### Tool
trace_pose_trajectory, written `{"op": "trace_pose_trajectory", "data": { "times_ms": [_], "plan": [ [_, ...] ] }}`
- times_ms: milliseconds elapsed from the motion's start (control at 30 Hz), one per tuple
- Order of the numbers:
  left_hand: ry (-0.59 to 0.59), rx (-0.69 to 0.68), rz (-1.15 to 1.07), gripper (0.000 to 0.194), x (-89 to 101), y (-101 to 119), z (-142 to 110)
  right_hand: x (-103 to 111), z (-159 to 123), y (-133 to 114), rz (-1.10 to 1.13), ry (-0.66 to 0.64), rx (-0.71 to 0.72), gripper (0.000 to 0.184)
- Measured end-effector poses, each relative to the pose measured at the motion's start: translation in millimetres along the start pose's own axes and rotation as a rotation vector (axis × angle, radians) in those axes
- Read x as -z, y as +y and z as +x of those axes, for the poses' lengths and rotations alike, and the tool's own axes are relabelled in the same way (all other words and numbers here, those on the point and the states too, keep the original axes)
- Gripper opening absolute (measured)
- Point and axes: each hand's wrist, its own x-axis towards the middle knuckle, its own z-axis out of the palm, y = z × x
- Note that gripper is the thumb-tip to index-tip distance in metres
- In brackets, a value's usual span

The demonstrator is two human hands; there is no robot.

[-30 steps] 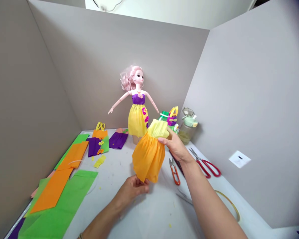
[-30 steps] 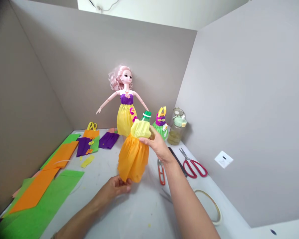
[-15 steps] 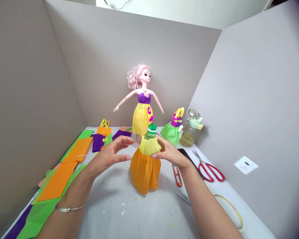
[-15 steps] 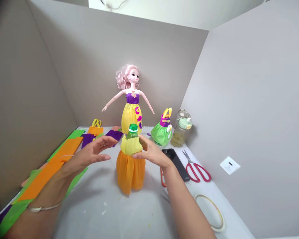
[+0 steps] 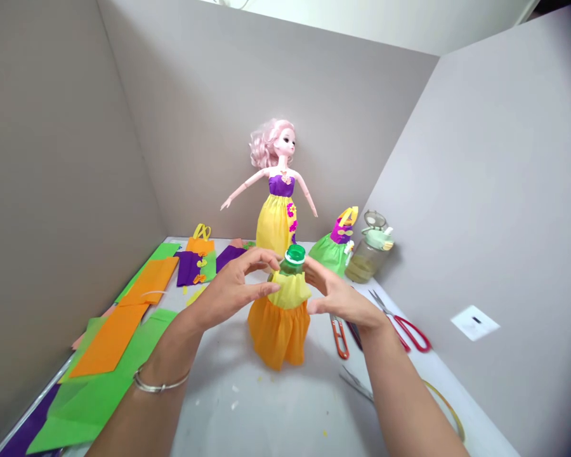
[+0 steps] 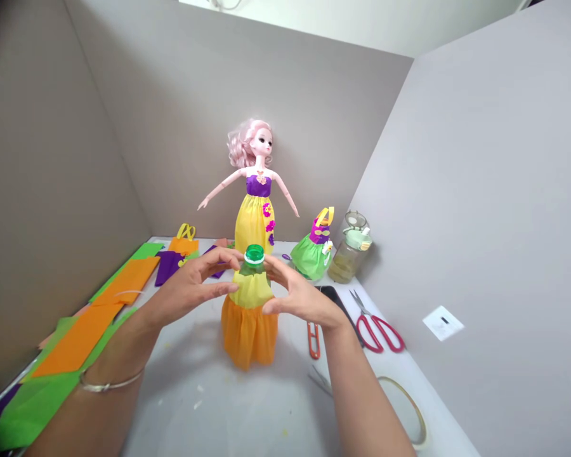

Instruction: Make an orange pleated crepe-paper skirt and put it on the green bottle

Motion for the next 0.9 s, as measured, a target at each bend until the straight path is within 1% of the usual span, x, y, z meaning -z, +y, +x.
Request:
{"op": "trace_pose_trajectory", "data": {
  "times_ms": [100,200,267,333,400,467,633,767,900],
  "plan": [
    [-0.025,-0.012,0.039,0.017,-3.9,5,-3,-6,-4,-12,-0.029,0.157,0.072,0.080],
    [-0.038,-0.016,0.043,0.015,-9.9,8,-4,-15,-6,-24,-0.112,0.314,0.109,0.057],
    [-0.044,-0.004,0.024,0.015,-13.3,10,-4,-21,-7,-29,-0.179,0.381,0.117,0.042],
    [-0.051,0.020,-0.007,0.019,-14.4,10,-3,-23,-8,-30,-0.234,0.427,0.121,0.033],
    [-0.060,0.038,-0.051,0.024,-12.6,9,-3,-23,-8,-30,-0.249,0.458,0.124,0.031],
    [-0.068,0.043,-0.082,0.025,-8.4,7,-3,-20,-9,-29,-0.219,0.479,0.131,0.032],
    [-0.056,0.055,-0.036,0.025,2.3,1,-4,-13,-11,-32,-0.033,0.486,0.168,0.029],
    [-0.074,0.061,-0.079,0.020,2.6,1,-5,-10,-12,-36,0.073,0.497,0.189,0.026],
    [-0.125,0.065,-0.022,0.018,0.3,5,-6,-10,-12,-36,0.117,0.490,0.189,0.025]
  ]
}}
